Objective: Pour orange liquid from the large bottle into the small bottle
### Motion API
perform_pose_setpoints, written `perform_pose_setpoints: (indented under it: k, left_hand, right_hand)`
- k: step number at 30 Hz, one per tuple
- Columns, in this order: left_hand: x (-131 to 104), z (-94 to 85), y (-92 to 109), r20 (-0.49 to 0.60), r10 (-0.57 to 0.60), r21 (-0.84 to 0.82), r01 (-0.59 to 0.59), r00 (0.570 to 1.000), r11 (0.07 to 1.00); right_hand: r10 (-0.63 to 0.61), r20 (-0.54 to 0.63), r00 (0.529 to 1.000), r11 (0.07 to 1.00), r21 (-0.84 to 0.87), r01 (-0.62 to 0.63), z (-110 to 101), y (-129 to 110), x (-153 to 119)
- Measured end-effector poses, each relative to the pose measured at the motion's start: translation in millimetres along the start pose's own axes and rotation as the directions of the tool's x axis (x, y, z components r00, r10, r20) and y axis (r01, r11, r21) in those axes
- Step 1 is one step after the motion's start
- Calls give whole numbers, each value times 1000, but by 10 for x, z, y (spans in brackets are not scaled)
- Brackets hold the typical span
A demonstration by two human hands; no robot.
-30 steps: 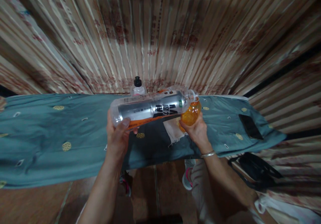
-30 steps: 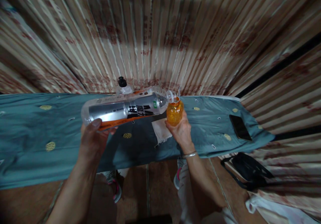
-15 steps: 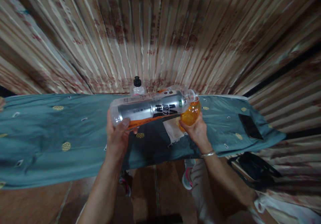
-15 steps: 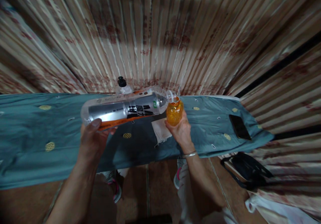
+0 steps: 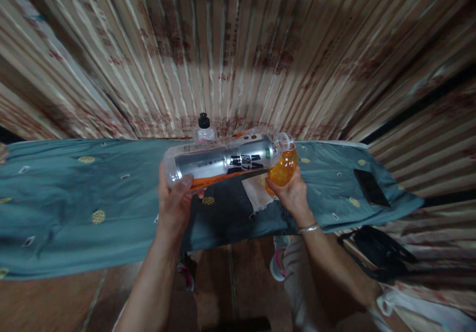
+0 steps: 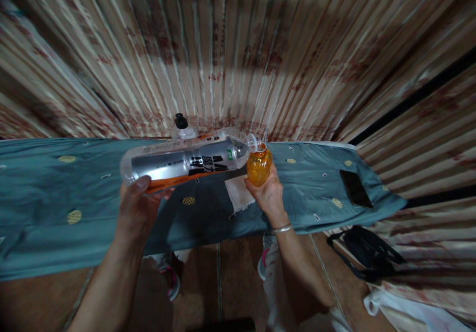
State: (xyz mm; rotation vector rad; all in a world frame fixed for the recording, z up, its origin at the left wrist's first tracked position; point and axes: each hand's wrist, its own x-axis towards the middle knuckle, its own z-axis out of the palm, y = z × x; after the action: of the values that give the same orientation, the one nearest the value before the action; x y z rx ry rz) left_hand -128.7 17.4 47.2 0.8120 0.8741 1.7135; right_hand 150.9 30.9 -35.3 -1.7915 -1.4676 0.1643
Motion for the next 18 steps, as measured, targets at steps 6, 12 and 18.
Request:
perform_pose_setpoints:
  k: [6, 12, 18]
  left_hand:
    - [-8, 2, 6, -1, -2, 0, 2, 1000, 1000]
    - [0, 4, -9, 1, 3, -17, -3, 1000, 1000]
    - [3, -17, -17, 8, -3, -32, 3, 1000, 999]
  right_hand:
    - [17, -1, 1000, 1000, -6, -17, 1, -7, 2]
    - [11, -6, 1000, 1000, 2, -11, 8, 13, 3]
    - [9, -14, 1000, 1000, 13, -9, 10, 12, 4]
